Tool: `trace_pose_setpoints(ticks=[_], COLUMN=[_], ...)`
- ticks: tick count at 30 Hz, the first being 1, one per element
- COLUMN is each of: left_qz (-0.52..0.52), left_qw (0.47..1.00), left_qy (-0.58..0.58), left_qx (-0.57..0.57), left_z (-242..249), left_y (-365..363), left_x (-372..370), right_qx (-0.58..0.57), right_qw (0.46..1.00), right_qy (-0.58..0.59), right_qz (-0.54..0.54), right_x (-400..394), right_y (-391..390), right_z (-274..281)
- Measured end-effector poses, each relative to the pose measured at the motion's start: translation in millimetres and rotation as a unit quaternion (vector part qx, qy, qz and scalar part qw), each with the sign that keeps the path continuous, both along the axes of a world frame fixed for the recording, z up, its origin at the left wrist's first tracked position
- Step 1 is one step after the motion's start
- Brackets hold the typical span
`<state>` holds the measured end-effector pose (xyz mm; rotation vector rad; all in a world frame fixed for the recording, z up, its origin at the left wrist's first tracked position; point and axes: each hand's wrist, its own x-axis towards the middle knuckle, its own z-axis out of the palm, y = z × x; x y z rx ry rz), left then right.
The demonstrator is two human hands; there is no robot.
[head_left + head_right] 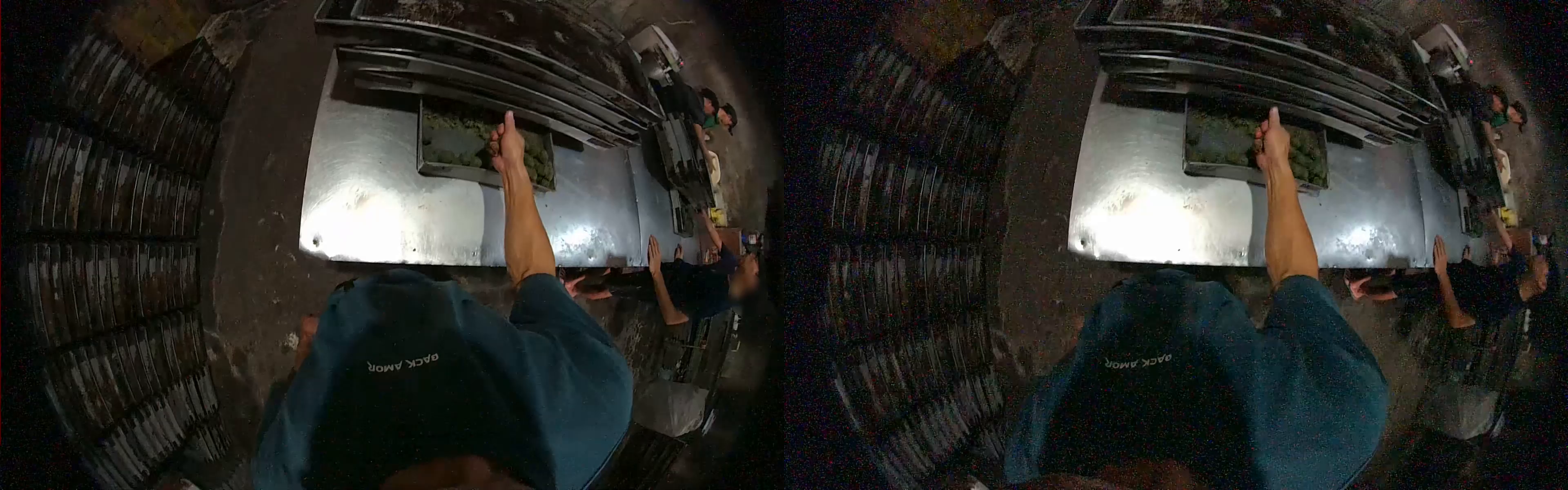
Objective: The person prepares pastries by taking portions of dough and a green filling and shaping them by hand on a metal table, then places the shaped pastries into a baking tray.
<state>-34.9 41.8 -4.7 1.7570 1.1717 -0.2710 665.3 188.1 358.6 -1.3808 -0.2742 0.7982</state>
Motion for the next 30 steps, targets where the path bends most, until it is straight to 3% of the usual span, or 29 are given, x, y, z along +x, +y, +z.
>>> trace_pose_setpoints(ticks=[1,4,5,6,8,9,11,13,14,16,19,23,25,27,29,30], left_qz=[0.007,0.032,0.041,0.048,0.062,0.066,0.368,0.376,0.382,0.394,0.415,0.45,0.466,0.481,0.496,0.505], left_qw=[1.0,0.999,0.998,0.997,0.995,0.995,0.925,0.921,0.917,0.91,0.898,0.878,0.867,0.857,0.846,0.84], left_qy=[-0.002,-0.016,-0.023,-0.031,-0.048,-0.049,-0.026,-0.027,-0.031,-0.041,-0.06,-0.081,-0.09,-0.096,-0.101,-0.102], left_qx=[-0.012,-0.038,-0.045,-0.051,-0.063,-0.064,-0.093,-0.102,-0.11,-0.124,-0.133,-0.143,-0.15,-0.159,-0.165,-0.168], left_z=[-4.3,-25.0,23.1,-9.5,-18.4,-0.2,106.7,107.6,106.2,103.1,97.1,88.2,85.0,73.4,76.3,77.8], left_y=[2.5,55.9,-5.1,33.4,48.9,-11.4,26.8,13.7,58.1,11.5,-19.7,-50.9,-47.0,-40.1,-38.2,-49.1], left_x=[-2.5,31.4,-26.7,6.0,21.4,24.7,84.3,72.5,126.3,83.4,80.8,62.8,70.0,71.0,72.7,63.0], right_qx=[-0.017,-0.073,-0.103,-0.066,-0.051,-0.035,-0.137,-0.177,-0.179,-0.191,-0.247,-0.226,-0.219,-0.205,0.018,-0.091], right_qw=[0.997,0.992,0.986,0.989,0.989,0.989,0.965,0.928,0.928,0.803,0.69,0.672,0.701,0.695,0.65,0.625], right_qy=[-0.079,-0.092,-0.103,-0.075,-0.062,-0.046,-0.109,-0.203,-0.201,-0.491,-0.562,-0.574,-0.595,-0.611,-0.716,-0.729], right_qz=[-0.011,0.038,0.075,0.11,0.125,0.138,0.194,0.257,0.257,0.278,0.383,0.41,0.326,0.318,0.252,0.265], right_x=[-8.4,-18.7,-19.3,-23.4,-31.6,-33.5,-28.2,-52.7,-55.3,-54.7,-59.4,-47.8,-47.0,-45.8,-34.3,-41.3], right_y=[3.7,-3.5,-5.0,-9.5,-18.7,-18.9,-7.5,12.0,23.6,47.5,61.5,68.9,74.5,82.2,100.6,110.0], right_z=[4.7,25.4,31.2,37.9,42.8,43.3,28.0,38.0,25.7,-2.4,-18.1,-16.1,-5.0,-13.0,-49.0,-53.9])
